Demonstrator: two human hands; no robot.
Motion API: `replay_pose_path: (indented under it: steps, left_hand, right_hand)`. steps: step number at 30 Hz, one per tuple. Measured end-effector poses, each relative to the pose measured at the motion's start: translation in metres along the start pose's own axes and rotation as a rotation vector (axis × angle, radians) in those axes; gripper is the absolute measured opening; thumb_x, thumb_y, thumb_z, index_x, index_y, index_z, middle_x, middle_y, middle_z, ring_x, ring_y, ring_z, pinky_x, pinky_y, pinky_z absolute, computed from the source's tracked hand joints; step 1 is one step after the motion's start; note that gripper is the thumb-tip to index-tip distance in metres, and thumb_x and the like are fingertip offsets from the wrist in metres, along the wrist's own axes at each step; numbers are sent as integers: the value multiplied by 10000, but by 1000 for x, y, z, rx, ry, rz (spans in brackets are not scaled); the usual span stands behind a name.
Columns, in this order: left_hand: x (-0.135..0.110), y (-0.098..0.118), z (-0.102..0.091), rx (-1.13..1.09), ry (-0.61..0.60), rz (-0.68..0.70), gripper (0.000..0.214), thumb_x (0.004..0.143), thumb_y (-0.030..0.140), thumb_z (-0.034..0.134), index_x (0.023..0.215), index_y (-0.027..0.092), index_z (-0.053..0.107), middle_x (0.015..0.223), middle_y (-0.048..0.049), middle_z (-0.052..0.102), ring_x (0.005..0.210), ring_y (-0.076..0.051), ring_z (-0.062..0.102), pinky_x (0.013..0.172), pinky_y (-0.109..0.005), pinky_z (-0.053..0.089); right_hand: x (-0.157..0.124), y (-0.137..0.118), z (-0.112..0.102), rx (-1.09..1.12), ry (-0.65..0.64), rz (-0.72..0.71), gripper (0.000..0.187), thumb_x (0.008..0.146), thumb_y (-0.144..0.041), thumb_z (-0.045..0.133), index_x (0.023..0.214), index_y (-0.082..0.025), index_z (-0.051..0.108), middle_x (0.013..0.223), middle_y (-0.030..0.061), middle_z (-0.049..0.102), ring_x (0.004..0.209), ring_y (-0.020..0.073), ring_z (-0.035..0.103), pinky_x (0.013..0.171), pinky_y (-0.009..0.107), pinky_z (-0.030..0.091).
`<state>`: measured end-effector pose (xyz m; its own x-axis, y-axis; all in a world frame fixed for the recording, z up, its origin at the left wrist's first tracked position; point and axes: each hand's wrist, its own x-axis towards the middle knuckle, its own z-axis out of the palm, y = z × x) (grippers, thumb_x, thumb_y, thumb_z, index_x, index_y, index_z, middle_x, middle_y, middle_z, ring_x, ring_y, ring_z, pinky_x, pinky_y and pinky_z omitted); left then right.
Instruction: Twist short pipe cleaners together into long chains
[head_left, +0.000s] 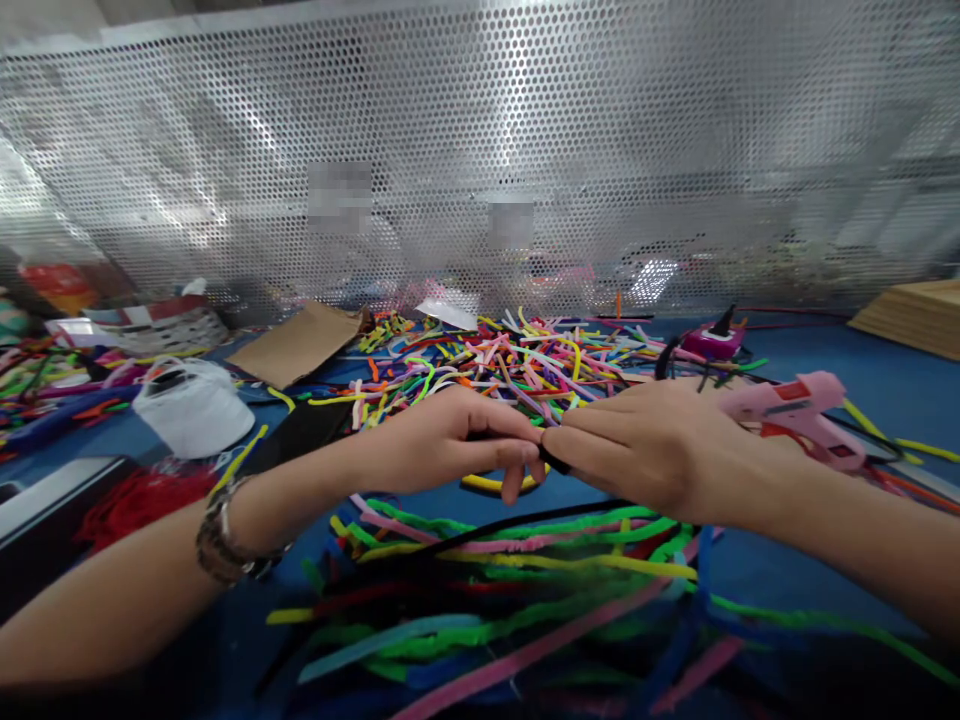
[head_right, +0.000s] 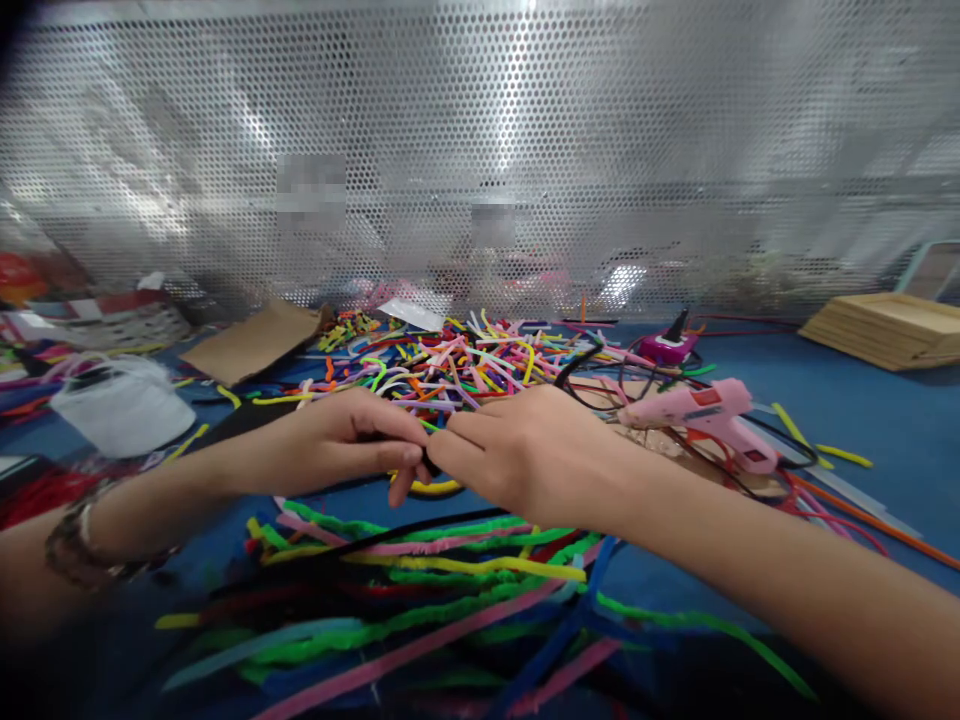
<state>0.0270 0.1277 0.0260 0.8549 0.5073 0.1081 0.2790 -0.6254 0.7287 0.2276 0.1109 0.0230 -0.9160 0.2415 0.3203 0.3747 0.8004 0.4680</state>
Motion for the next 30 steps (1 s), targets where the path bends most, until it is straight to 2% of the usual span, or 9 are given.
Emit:
replay_pose_path:
  steps: [6,10,12,14,16,19,22,25,30]
  left_hand:
    - [-10,4,13,567,275,182,284,852,180,399,627,130,564,539,31,553,487,-52,475,466,-132,331]
    - [-16,8,21,1104,413,500,301,865,112,316,745,102,593,591,-16,592,537,-109,491,501,-212,352]
    - [-18,10,23,1242,435,598,276,854,85,321,800,89,592,620,-26,611,550,-123,497,509,-234,355]
    - [-17,10,21,1139,441,537,273,856,101,335,744,103,585,594,-15,594,538,-113,490,511,-223,361]
    - [-15,11,16,820,388,354,288,862,138,359,650,124,554,553,11,557,515,-84,478,505,-183,367]
    - [-12,12,10,232,206,107,263,863,171,380,649,132,529,515,50,518,471,-40,462,460,-114,358]
    - [-11,13,7,-99,77,31,243,876,186,350,731,129,536,493,64,499,448,-27,462,444,-89,364]
    - [-13,12,8,41,106,69,231,874,185,361,749,128,548,497,61,511,447,-29,466,443,-92,362]
    - [-17,11,7,933,417,411,287,865,130,342,706,125,580,587,-6,588,558,-98,502,551,-191,393]
  right_hand:
    - [3,-8,11,399,45,169,217,855,-180,352,663,-155,448,555,-47,383,470,55,297,430,213,190]
    - [10,-15,5,1005,-67,432,342,868,-260,293,538,-177,264,492,-63,211,428,40,217,381,164,203]
    - [12,-16,3,1154,-111,469,355,871,-286,270,534,-185,227,498,-62,179,423,41,197,359,154,209]
    - [11,-16,1,1006,-37,468,337,866,-285,319,548,-178,303,491,-63,240,422,42,249,368,155,237]
    - [8,-13,0,632,136,391,218,855,-250,378,664,-173,450,509,-56,384,445,54,349,403,172,278]
    - [4,-8,-5,41,361,99,157,850,-174,383,870,-185,538,553,-31,526,485,87,440,452,217,311]
    - [3,-7,-12,-205,399,-59,252,860,-130,333,830,-169,580,510,-19,543,461,88,447,447,227,318]
    - [5,-9,-12,-98,348,49,289,867,-135,316,769,-170,586,526,-14,554,476,86,463,446,223,320]
    - [11,-12,-8,800,-31,450,273,883,-276,321,751,-171,535,604,-30,516,526,66,472,436,163,348]
